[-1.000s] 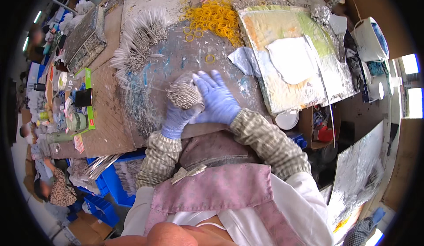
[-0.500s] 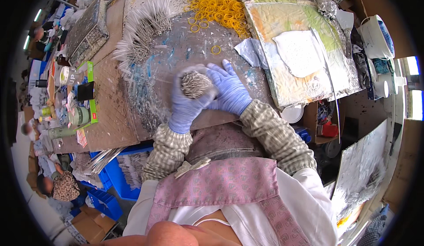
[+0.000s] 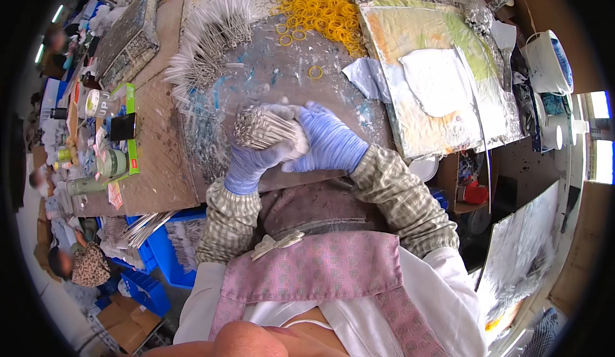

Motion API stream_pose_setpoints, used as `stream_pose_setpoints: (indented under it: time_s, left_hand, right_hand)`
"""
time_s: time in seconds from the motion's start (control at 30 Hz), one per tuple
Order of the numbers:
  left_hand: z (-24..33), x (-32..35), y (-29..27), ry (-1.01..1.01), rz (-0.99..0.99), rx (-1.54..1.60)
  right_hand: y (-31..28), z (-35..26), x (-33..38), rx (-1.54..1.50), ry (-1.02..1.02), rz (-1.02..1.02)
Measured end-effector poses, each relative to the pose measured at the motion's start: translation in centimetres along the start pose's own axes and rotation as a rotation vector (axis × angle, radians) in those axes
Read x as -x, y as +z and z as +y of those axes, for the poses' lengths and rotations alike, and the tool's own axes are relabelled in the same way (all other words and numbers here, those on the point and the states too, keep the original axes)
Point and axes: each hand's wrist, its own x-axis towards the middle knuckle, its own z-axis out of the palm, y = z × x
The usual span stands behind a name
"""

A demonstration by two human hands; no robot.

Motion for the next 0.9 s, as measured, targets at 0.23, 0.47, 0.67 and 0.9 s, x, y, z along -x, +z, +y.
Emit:
stream_pose_setpoints:
  time_s: [0.23, 0.47, 0.67, 0.9]
  left_hand:
    - [-4.5, -1.0, 2.3, 0.182, 0.209, -0.182]
    - [-5.3, -0.3, 0.8, -0.228, 0.063, -0.068]
    - [0.0, -1.4, 0.1, 0.020, 0.053, 0.180]
    - [-4.4, -2.5, 1.9, 0.210, 0.181, -0.269]
  right_hand:
    - [2.5, 3.2, 1.0, 0.409, -0.015, 0.257]
    - [2.2, 1.8, -0.4, 0.115, 0.003, 0.256]
    - [-1.7, -1.2, 0.2, -0.108, -0.024, 0.051]
    - [2.2, 3.6, 0.4, 0.508, 0.012, 0.240]
